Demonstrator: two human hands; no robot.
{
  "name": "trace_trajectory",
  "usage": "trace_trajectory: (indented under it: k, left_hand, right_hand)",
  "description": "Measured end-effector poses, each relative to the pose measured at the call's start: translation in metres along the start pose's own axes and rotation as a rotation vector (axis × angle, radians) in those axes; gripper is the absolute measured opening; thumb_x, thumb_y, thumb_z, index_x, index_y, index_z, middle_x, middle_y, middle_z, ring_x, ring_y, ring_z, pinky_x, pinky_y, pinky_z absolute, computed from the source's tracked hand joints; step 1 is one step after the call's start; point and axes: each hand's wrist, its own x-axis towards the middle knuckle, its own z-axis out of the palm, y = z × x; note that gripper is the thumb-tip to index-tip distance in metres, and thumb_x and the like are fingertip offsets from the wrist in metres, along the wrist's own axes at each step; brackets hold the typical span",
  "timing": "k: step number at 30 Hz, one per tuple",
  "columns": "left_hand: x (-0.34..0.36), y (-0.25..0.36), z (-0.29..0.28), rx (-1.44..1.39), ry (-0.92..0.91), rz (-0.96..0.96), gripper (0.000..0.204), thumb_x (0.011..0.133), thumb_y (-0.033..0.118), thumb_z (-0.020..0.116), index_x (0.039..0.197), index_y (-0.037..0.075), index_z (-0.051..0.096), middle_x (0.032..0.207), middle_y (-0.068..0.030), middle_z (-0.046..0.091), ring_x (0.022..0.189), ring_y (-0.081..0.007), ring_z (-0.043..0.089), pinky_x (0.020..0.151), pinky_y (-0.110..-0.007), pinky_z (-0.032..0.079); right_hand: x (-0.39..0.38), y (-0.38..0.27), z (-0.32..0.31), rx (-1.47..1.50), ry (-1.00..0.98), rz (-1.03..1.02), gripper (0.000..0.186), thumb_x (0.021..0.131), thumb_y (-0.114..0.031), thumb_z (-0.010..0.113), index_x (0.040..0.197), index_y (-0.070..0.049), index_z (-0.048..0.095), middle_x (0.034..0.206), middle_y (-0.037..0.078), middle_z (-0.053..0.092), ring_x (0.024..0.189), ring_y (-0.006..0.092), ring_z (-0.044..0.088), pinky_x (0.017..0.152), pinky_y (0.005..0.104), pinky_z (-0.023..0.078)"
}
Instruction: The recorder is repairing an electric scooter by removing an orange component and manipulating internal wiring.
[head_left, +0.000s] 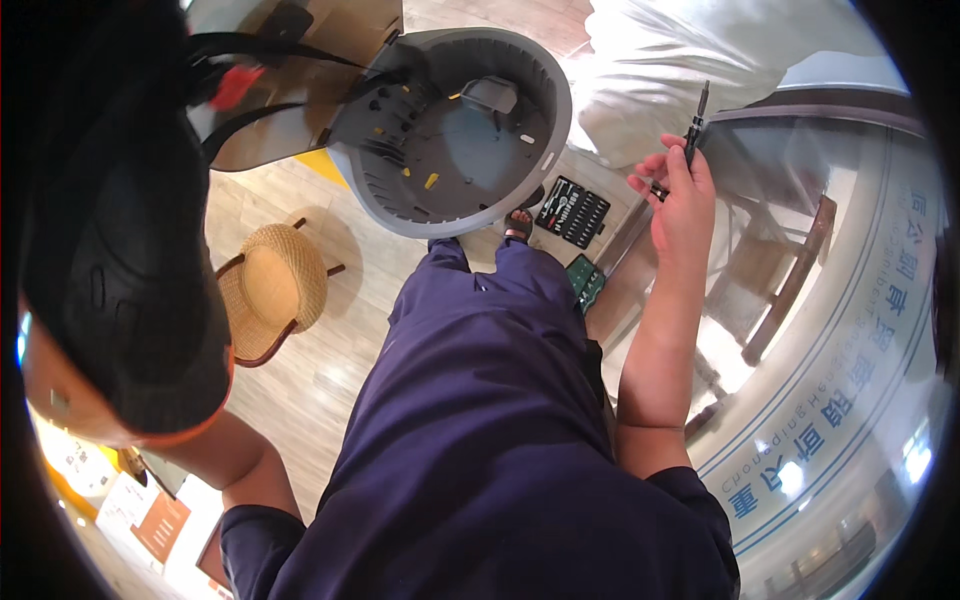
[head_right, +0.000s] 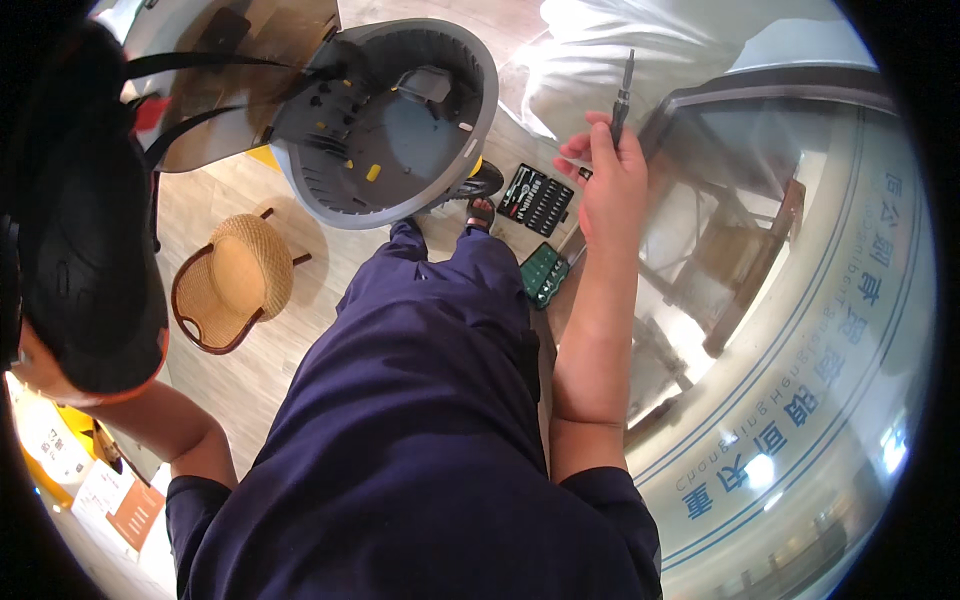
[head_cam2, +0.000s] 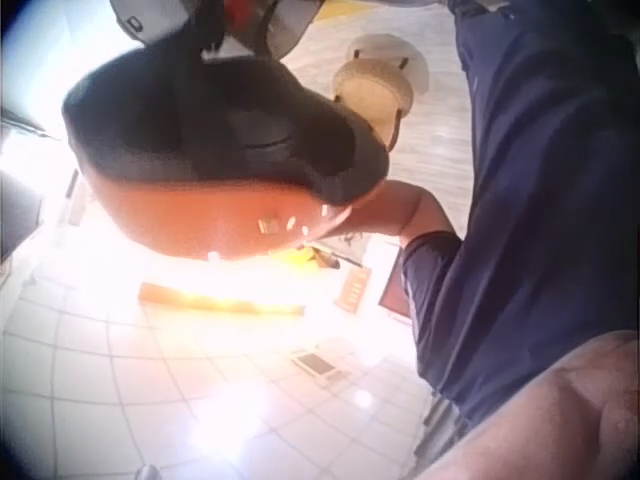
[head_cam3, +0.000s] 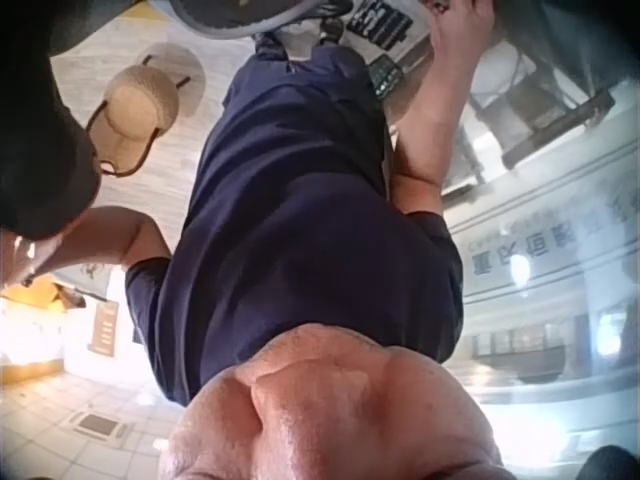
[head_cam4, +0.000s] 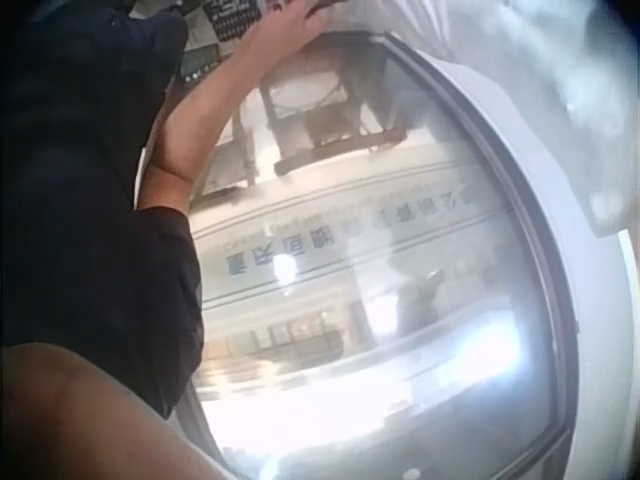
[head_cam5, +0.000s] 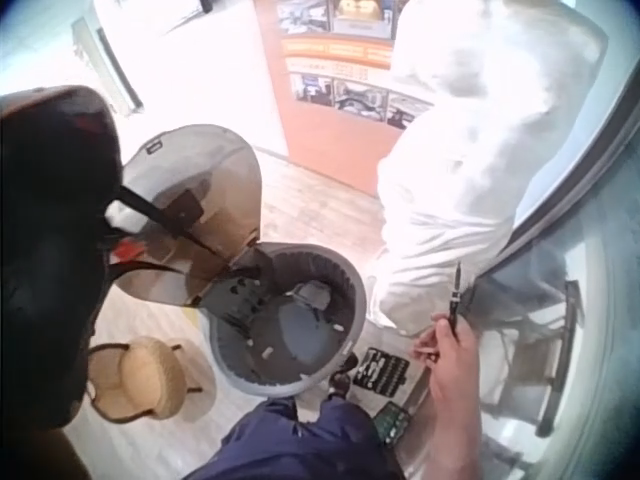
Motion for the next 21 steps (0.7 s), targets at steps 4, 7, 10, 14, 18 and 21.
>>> trace_trajectory:
  k: [4,7,10,14,18,21]
  left_hand:
    - [-0.014,0.009,-0.018,-0.135,0.066,-0.027,0.030,0.085,0.015,0.054,0.109,-0.004,0.050,0.099,-0.0115,0.050,0.093,-0.0190,0.048,0.076,-0.030,0.043]
    - [-0.030,0.026,-0.031,-0.213,0.132,-0.039,0.029,0.085,0.014,0.054,0.108,-0.003,0.049,0.099,-0.0116,0.049,0.093,-0.0196,0.046,0.076,-0.031,0.042]
    - [-0.051,0.043,-0.065,-0.304,0.184,-0.055,0.028,0.085,0.014,0.054,0.106,-0.003,0.049,0.099,-0.0118,0.047,0.094,-0.0201,0.044,0.076,-0.032,0.041]
    - [-0.073,0.056,-0.155,-0.457,0.239,-0.087,0.026,0.085,0.014,0.054,0.105,-0.002,0.049,0.099,-0.0120,0.045,0.095,-0.0208,0.041,0.076,-0.034,0.040]
    - [-0.117,0.106,-0.230,-0.587,0.297,-0.097,0.025,0.084,0.014,0.054,0.103,-0.001,0.049,0.099,-0.0122,0.043,0.096,-0.0215,0.039,0.076,-0.035,0.038]
    - [-0.139,0.135,-0.274,-0.647,0.317,-0.092,0.024,0.084,0.014,0.054,0.102,-0.001,0.049,0.099,-0.0123,0.042,0.096,-0.0218,0.038,0.075,-0.036,0.038]
  right_hand:
    - [0.010,0.005,-0.001,-0.045,-0.023,0.023,0.020,0.093,-0.019,0.048,0.105,-0.005,0.056,0.073,0.002,0.054,0.067,0.0141,0.054,0.063,0.0306,0.050]
    - [0.013,0.006,0.011,-0.067,-0.087,0.055,0.021,0.093,-0.019,0.049,0.105,-0.004,0.056,0.067,-0.001,0.050,0.058,0.0108,0.049,0.059,0.0280,0.048]
    - [0.016,0.008,0.023,-0.097,-0.122,0.069,0.021,0.094,-0.020,0.049,0.104,-0.003,0.057,0.062,-0.003,0.043,0.053,0.0072,0.043,0.058,0.0266,0.047]
    - [0.017,0.006,0.032,-0.157,-0.144,0.050,0.022,0.094,-0.020,0.048,0.105,-0.002,0.056,0.060,-0.005,0.038,0.051,0.0051,0.038,0.056,0.0259,0.045]
    - [0.020,0.009,0.037,-0.126,-0.176,0.049,0.022,0.093,-0.018,0.049,0.103,-0.001,0.059,0.060,-0.005,0.040,0.052,0.0043,0.037,0.054,0.0237,0.046]
    - [0.022,0.008,0.038,-0.124,-0.184,0.040,0.022,0.093,-0.018,0.049,0.104,-0.001,0.059,0.059,-0.005,0.039,0.052,0.0043,0.037,0.054,0.0240,0.046]
